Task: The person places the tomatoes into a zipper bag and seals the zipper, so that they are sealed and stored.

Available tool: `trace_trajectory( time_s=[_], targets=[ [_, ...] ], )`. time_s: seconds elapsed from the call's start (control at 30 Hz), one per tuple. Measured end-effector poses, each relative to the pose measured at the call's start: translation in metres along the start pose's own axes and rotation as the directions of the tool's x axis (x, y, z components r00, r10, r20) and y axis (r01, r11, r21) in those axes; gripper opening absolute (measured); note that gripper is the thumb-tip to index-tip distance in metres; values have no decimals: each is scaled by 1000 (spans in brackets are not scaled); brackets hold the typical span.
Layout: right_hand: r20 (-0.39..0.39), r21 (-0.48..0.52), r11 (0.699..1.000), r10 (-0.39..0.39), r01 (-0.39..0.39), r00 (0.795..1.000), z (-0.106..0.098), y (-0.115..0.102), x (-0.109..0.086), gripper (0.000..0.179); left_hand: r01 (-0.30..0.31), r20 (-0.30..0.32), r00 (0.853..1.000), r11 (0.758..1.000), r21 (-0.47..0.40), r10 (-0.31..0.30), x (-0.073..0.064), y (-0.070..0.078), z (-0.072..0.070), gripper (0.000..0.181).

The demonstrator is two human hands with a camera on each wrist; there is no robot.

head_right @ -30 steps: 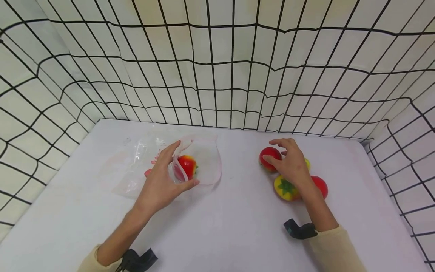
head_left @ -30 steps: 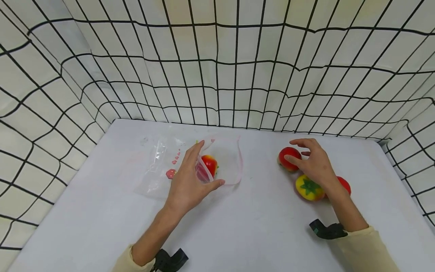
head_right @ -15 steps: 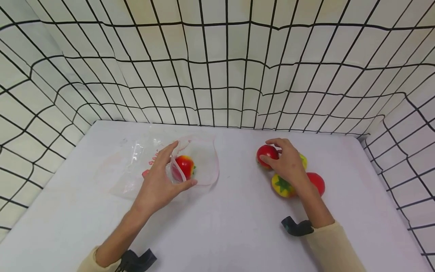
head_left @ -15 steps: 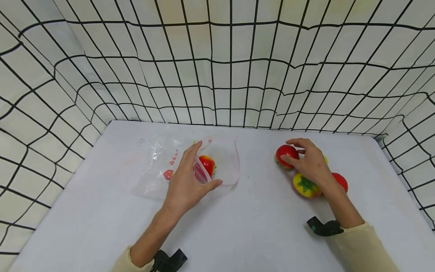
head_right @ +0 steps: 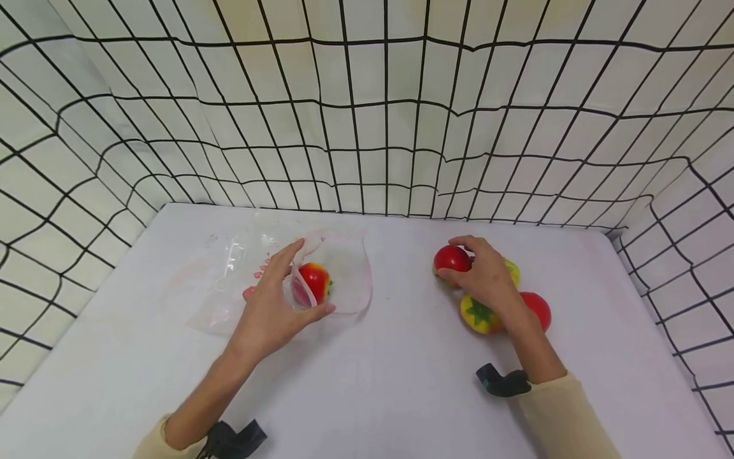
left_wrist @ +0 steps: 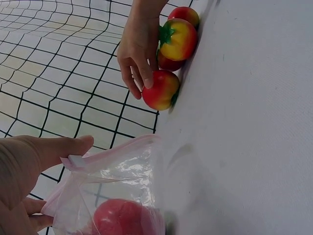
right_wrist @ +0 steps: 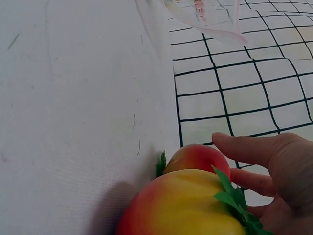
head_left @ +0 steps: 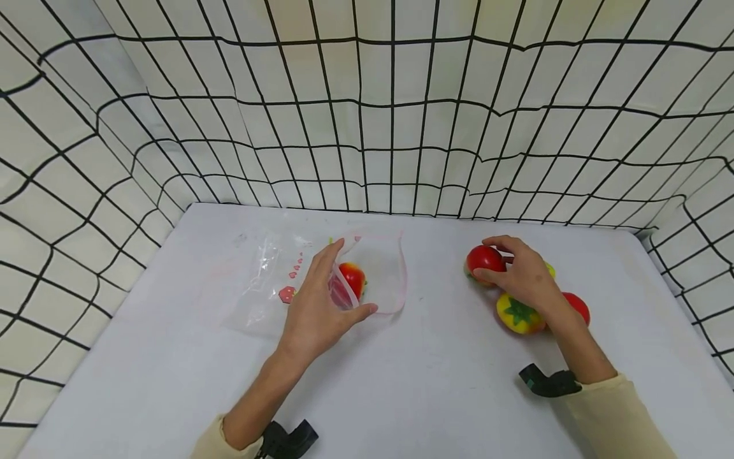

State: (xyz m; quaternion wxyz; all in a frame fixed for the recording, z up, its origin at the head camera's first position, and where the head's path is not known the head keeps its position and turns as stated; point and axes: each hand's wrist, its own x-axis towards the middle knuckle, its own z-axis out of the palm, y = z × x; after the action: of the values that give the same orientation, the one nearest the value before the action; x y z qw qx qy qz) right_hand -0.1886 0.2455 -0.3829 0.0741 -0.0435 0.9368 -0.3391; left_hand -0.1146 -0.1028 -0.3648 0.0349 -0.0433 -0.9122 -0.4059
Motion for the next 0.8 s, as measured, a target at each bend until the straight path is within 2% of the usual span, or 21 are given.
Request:
trace_trajectory(
  time_s=[0.23,0.57,0.8],
  targets=[
    [78,-26,1000,-14,16,997,0,-2,1,77,-10,2,1000,1000,3,10,1,1,2,113],
    [100,-12,997,-70,71,993,2,-4,1,77,1,6,1000,1000,21,-2,0,1,1,114],
    [89,96,990,-109,101,990,6,-9,-2,75,-9,8,1000,1000,11,9,-1,1,1,114]
  ],
)
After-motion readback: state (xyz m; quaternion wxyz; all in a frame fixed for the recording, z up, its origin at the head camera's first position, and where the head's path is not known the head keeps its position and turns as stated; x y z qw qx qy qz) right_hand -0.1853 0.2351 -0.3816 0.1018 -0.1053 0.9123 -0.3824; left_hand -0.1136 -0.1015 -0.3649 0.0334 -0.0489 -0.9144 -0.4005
